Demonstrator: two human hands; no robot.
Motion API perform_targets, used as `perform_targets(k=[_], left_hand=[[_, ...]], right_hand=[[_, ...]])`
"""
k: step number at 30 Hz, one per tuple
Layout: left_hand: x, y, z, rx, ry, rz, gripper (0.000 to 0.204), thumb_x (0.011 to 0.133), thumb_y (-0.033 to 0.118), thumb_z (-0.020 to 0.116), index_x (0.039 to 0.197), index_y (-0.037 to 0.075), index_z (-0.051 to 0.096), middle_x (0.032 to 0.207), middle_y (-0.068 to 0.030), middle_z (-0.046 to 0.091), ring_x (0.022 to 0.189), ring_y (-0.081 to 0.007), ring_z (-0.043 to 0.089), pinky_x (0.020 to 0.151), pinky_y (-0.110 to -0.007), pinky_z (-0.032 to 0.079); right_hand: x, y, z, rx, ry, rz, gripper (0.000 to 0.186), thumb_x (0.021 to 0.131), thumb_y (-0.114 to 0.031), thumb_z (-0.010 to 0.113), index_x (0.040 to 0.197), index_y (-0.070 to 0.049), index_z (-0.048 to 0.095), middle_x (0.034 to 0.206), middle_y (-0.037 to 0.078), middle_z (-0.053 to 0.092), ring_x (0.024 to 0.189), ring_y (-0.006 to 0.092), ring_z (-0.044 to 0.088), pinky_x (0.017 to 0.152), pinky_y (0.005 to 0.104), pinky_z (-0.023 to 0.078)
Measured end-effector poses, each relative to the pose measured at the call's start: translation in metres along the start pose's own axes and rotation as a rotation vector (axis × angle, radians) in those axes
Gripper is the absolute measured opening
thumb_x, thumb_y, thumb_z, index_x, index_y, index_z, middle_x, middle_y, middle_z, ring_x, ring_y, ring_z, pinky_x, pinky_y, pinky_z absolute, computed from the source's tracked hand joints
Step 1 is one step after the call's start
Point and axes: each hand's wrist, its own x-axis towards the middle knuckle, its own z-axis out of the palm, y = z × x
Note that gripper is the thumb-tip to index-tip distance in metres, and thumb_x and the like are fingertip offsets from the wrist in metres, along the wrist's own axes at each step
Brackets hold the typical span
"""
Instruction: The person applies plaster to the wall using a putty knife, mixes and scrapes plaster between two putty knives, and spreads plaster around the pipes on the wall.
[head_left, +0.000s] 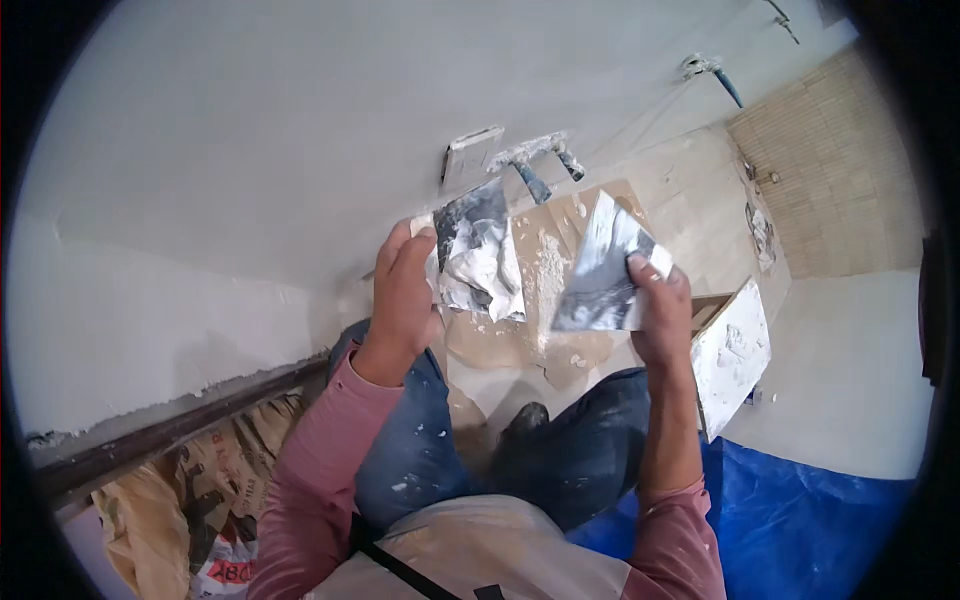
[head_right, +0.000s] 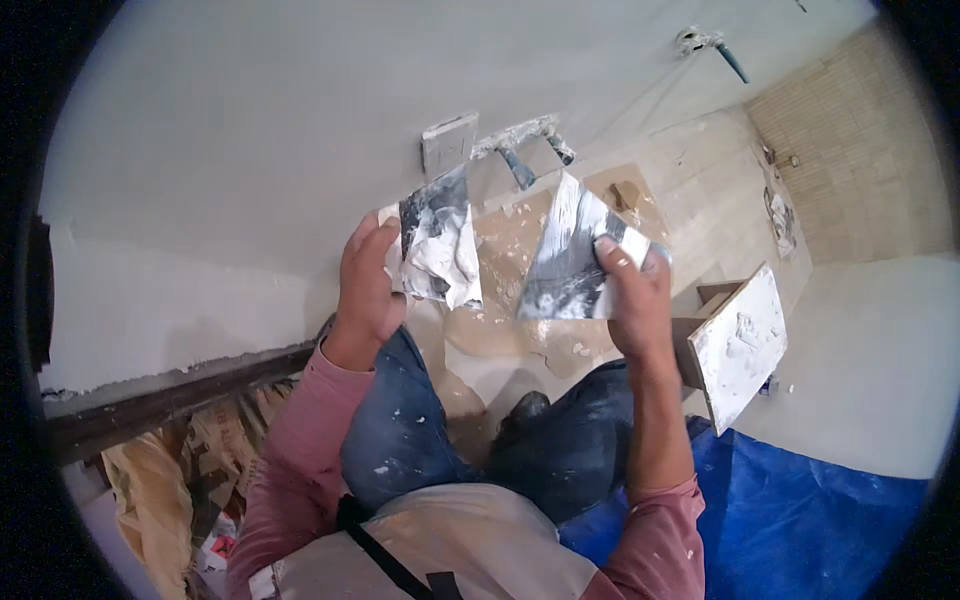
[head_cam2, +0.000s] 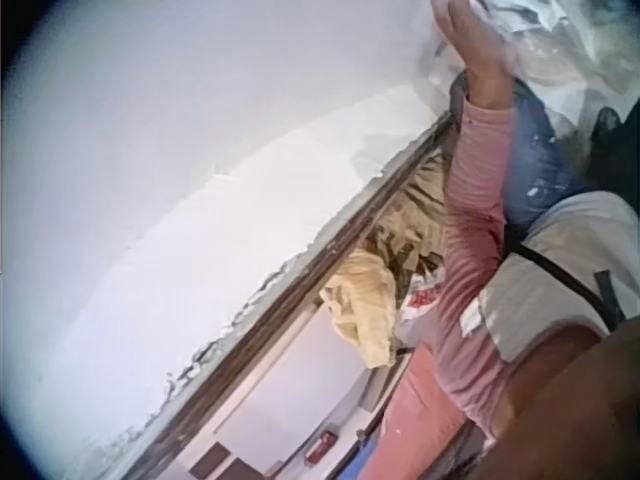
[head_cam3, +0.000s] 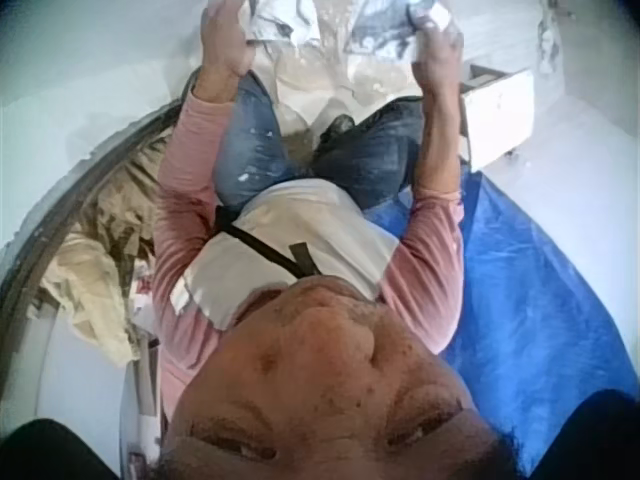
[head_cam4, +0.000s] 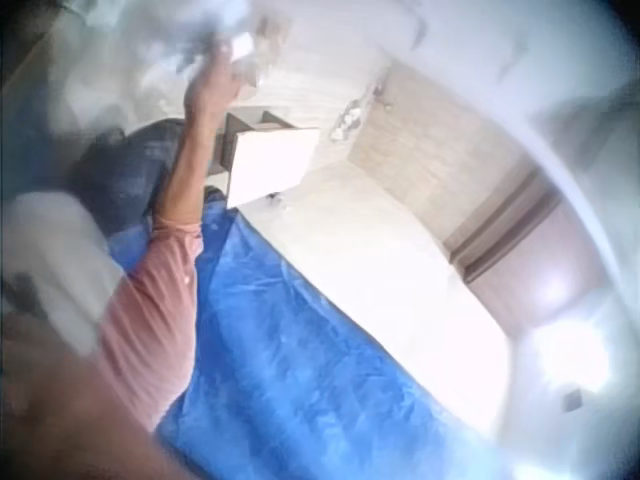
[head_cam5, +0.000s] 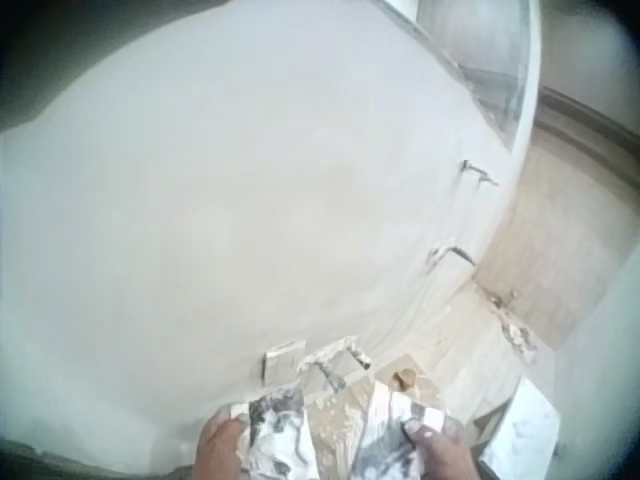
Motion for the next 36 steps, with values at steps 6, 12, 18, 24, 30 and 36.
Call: perform_targets(k=[6,12,18,24,30,36], left_hand=[[-0.009,0.006,-0.004,0.230,-0.128,0.188,0.023,0.103,0.011,0.048,0.120,0.000,0.057,0.109,-0.0037,0.064,0.098,-0.0099,0.061,0.088,-0.027,0.050],[-0.020,0.010,-0.005,0.439,-0.165,0.332,0.018,0.104,0.011,0.045,0.115,0.001,0.057,0.100,-0.0009,0.062,0.090,-0.0060,0.054,0.081,-0.024,0.046],[-0.024,0.011,-0.015,0.663,-0.236,0.327,0.016,0.106,0.012,0.047,0.114,0.001,0.056,0.095,0.0001,0.058,0.085,-0.0045,0.048,0.077,-0.022,0.042],[-0.027,0.038,-0.023,0.443,-0.055,0.342,0.025,0.105,0.012,0.046,0.123,-0.002,0.057,0.108,-0.0062,0.065,0.099,-0.0119,0.062,0.089,-0.027,0.051],[-0.023,0.066,-0.039,0.318,0.042,0.437,0.031,0.103,0.015,0.046,0.126,-0.004,0.056,0.116,-0.0110,0.066,0.107,-0.0190,0.066,0.093,-0.033,0.053],[-0.014,0.066,-0.046,0.308,0.048,0.422,0.031,0.103,0.015,0.047,0.127,-0.003,0.054,0.116,-0.0117,0.066,0.105,-0.0204,0.067,0.091,-0.035,0.054]], right_hand=[[-0.015,-0.025,0.026,-0.262,-0.317,0.082,0.025,0.093,-0.022,0.068,0.104,0.001,0.071,0.094,0.002,0.070,0.078,0.0088,0.062,0.069,0.0255,0.048],[-0.016,-0.022,0.047,-0.525,-0.342,0.002,0.021,0.095,-0.019,0.068,0.091,0.001,0.070,0.068,-0.004,0.059,0.060,0.0053,0.049,0.053,0.0266,0.039],[-0.007,-0.025,0.041,-0.894,-0.292,-0.162,0.024,0.094,-0.019,0.069,0.084,0.003,0.066,0.062,0.004,0.056,0.055,0.0097,0.047,0.050,0.0301,0.038],[0.056,0.011,-0.004,-0.816,-0.497,-0.787,0.012,0.086,-0.005,0.072,0.098,-0.002,0.073,0.089,0.014,0.071,0.080,0.0261,0.068,0.071,0.0348,0.052],[0.132,0.150,-0.034,-0.807,-0.529,-0.813,0.023,0.083,-0.005,0.073,0.106,-0.005,0.074,0.101,0.013,0.073,0.094,0.0315,0.069,0.082,0.0385,0.055],[0.187,0.236,0.021,-0.577,-0.309,-0.776,0.017,0.084,-0.004,0.072,0.101,-0.003,0.075,0.101,0.014,0.074,0.092,0.0310,0.070,0.083,0.0381,0.054]])
